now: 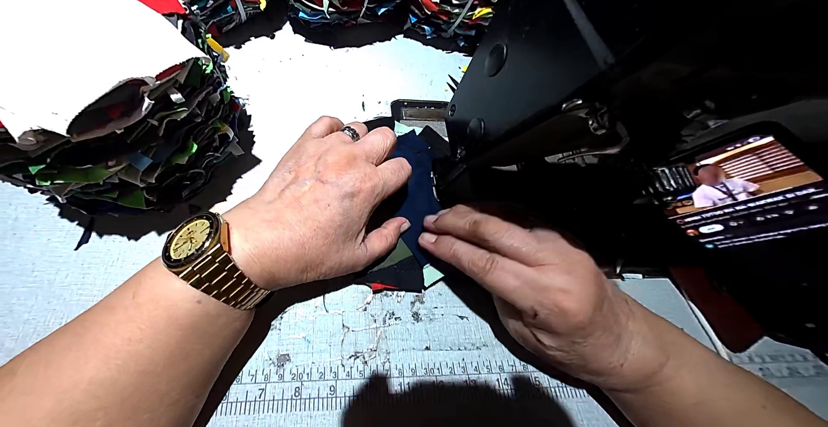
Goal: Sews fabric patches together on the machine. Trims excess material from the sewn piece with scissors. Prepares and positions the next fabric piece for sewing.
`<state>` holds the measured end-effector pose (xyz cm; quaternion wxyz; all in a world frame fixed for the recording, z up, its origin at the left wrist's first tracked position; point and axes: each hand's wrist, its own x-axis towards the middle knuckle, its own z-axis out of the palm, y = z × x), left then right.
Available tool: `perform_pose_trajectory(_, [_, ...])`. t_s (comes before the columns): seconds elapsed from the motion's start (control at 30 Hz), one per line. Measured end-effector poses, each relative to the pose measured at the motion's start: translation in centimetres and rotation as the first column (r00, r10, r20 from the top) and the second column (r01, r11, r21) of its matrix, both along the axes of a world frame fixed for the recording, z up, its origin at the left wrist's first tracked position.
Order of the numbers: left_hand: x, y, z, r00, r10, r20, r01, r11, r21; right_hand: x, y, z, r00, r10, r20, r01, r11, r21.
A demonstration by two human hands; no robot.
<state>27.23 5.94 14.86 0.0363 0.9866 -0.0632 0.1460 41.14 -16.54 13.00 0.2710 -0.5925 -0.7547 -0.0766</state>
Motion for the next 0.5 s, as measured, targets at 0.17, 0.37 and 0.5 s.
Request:
perform_pose_trajectory(0.17, [0.0,0.9,-0.4,0.992,-0.034,0.121,0.05,0.99,-0.134,-0.4,0.2,-0.5,0.997,0.07,0.013,-0.069,0.997,-0.027])
perform_pose_trajectory(0.37, [0.5,1.6,-1.3,0.981,-0.183,0.063,0.193,0.949,-0.251,-0.3,0.1,-0.3,0.998,0.054,0.028,-0.054,0.998,-0.024])
perform_pose_trajectory(0.5, [0.5,1.7,-1.1,0.988,-0.146,0.051,0.154,0.958,-0.241,0.0,-0.3,0.0,0.999,0.002,0.034,-0.001,1.0,-0.027])
